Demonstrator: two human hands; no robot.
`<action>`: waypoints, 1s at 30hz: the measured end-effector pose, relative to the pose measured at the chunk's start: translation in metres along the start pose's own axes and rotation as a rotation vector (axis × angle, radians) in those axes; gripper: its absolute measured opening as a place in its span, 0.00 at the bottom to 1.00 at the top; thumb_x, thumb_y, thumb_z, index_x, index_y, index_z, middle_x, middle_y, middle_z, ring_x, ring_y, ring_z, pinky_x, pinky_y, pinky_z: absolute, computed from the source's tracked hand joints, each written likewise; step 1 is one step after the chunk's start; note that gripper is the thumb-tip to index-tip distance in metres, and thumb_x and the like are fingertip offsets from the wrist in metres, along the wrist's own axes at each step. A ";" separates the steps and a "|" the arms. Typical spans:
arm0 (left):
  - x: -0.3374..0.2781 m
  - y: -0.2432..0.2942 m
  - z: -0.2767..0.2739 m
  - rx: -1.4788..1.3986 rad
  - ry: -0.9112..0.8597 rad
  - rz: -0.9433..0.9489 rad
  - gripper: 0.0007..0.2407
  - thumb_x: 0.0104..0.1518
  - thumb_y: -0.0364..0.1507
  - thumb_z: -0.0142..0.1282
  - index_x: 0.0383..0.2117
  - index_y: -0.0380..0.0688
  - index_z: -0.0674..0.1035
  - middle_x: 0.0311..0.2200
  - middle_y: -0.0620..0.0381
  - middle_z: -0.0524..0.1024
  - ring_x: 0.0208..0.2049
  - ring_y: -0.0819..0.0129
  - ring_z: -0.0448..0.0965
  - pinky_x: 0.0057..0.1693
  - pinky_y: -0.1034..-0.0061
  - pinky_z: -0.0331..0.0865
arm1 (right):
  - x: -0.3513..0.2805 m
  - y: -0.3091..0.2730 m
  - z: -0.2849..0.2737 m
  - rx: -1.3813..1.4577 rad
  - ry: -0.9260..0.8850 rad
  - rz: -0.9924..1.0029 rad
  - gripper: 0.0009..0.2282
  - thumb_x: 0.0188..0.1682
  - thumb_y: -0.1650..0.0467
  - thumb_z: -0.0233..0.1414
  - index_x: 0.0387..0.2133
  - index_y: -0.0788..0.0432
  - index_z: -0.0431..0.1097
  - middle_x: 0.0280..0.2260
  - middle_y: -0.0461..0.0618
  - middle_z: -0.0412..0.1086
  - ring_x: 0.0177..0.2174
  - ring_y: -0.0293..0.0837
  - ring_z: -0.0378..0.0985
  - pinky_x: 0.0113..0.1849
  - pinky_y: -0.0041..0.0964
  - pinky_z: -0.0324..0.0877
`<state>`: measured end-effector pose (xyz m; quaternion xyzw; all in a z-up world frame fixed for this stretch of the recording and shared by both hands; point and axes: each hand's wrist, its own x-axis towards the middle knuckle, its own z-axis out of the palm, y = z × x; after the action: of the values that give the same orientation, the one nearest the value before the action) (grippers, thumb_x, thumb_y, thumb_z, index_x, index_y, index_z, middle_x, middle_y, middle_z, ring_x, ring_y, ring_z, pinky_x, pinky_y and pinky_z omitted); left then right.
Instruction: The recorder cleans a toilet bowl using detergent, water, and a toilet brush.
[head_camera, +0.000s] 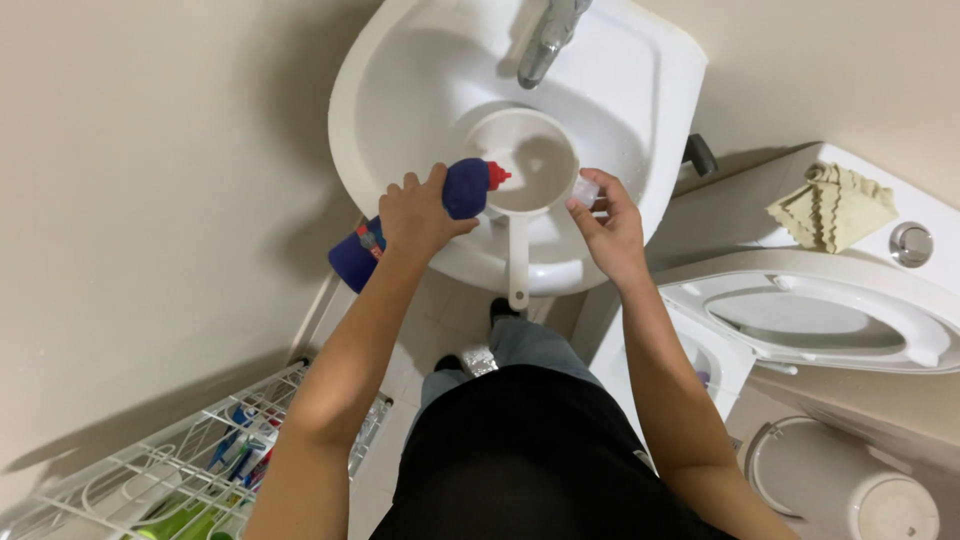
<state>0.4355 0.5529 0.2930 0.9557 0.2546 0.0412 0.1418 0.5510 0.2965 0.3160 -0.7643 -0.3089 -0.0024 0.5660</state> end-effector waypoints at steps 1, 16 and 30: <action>0.002 0.000 -0.001 0.001 -0.001 -0.004 0.40 0.43 0.61 0.62 0.60 0.55 0.66 0.43 0.42 0.76 0.45 0.39 0.80 0.50 0.50 0.69 | 0.002 0.004 -0.001 0.002 -0.004 0.001 0.18 0.53 0.73 0.60 0.55 0.59 0.68 0.39 0.53 0.71 0.36 0.42 0.75 0.35 0.32 0.71; 0.034 0.007 0.003 0.159 0.012 0.041 0.36 0.46 0.58 0.60 0.56 0.50 0.66 0.37 0.42 0.76 0.41 0.40 0.79 0.47 0.51 0.70 | 0.008 0.021 -0.012 0.019 -0.019 0.074 0.18 0.52 0.72 0.61 0.55 0.56 0.69 0.37 0.50 0.71 0.35 0.40 0.76 0.35 0.29 0.73; 0.039 0.009 0.009 0.179 0.054 0.058 0.35 0.46 0.59 0.60 0.53 0.49 0.67 0.37 0.43 0.76 0.41 0.42 0.79 0.45 0.53 0.69 | 0.006 0.023 -0.013 0.026 -0.045 0.101 0.18 0.52 0.71 0.61 0.55 0.57 0.69 0.38 0.52 0.72 0.35 0.40 0.75 0.35 0.31 0.73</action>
<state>0.4754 0.5628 0.2871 0.9701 0.2332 0.0481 0.0475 0.5711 0.2841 0.3024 -0.7713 -0.2829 0.0474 0.5682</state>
